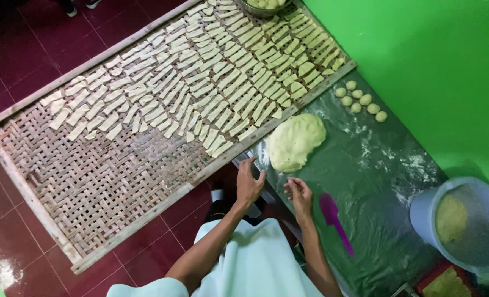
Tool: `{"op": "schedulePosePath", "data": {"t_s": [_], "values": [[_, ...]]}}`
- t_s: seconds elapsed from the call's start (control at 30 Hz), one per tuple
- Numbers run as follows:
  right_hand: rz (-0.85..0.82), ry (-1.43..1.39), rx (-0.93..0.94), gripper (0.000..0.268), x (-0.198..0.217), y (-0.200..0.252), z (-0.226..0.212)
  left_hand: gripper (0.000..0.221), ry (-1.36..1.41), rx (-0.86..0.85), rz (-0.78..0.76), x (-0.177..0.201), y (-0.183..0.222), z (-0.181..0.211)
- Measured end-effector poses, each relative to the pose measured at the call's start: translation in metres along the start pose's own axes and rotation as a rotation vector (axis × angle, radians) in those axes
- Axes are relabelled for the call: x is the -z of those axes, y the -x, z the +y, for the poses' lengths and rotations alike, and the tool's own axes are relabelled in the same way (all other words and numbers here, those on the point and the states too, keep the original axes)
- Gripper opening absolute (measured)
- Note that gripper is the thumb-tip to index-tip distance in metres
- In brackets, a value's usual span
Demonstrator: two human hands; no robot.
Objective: Shaping dough into small pieces and arranging them on a drying tray.
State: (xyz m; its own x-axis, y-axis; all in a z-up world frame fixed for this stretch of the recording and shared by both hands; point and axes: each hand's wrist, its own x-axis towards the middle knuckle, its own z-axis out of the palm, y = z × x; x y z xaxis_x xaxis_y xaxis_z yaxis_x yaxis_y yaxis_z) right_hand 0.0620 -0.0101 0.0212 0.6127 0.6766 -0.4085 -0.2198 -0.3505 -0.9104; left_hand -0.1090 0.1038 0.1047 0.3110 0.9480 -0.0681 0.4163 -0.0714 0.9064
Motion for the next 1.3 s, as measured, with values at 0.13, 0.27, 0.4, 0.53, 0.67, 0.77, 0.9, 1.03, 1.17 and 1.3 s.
{"op": "schedulePosePath", "data": {"t_s": [0.13,0.27,0.4,0.53,0.67,0.77,0.9,1.03,1.17,1.3], "values": [[-0.005,-0.011,-0.012,0.023,0.005,0.001,0.003,0.054,0.014,0.035,-0.105,-0.029,-0.008,-0.028],[0.005,0.039,-0.076,0.024,0.006,-0.005,0.022,0.044,0.000,0.052,-0.370,-0.062,-0.015,-0.062],[0.050,0.127,-0.116,0.019,0.016,-0.041,0.107,0.031,-0.046,0.029,-0.477,-0.086,-0.016,-0.072],[0.127,0.174,-0.141,0.020,0.020,-0.034,0.101,0.029,-0.078,0.022,-0.531,-0.096,-0.027,-0.068],[0.162,0.081,-0.141,0.019,0.035,-0.024,0.079,0.028,-0.085,-0.104,-0.489,-0.105,-0.041,-0.049],[0.218,0.012,-0.130,0.016,0.037,-0.031,0.078,0.028,-0.094,-0.141,-0.513,-0.108,-0.055,-0.031],[0.267,0.061,-0.080,0.014,0.037,-0.026,0.048,0.029,-0.097,-0.181,-0.542,-0.106,-0.070,-0.003],[0.222,0.072,-0.058,0.018,0.040,-0.039,0.043,0.029,0.019,-0.195,-0.458,-0.110,-0.082,-0.001],[0.247,0.200,-0.010,0.017,0.040,-0.051,0.039,0.028,-0.030,-0.286,-0.366,-0.110,-0.095,0.016],[0.266,0.252,-0.049,0.017,0.052,-0.064,0.022,0.024,-0.151,-0.404,-0.318,-0.119,-0.108,0.043]]}}
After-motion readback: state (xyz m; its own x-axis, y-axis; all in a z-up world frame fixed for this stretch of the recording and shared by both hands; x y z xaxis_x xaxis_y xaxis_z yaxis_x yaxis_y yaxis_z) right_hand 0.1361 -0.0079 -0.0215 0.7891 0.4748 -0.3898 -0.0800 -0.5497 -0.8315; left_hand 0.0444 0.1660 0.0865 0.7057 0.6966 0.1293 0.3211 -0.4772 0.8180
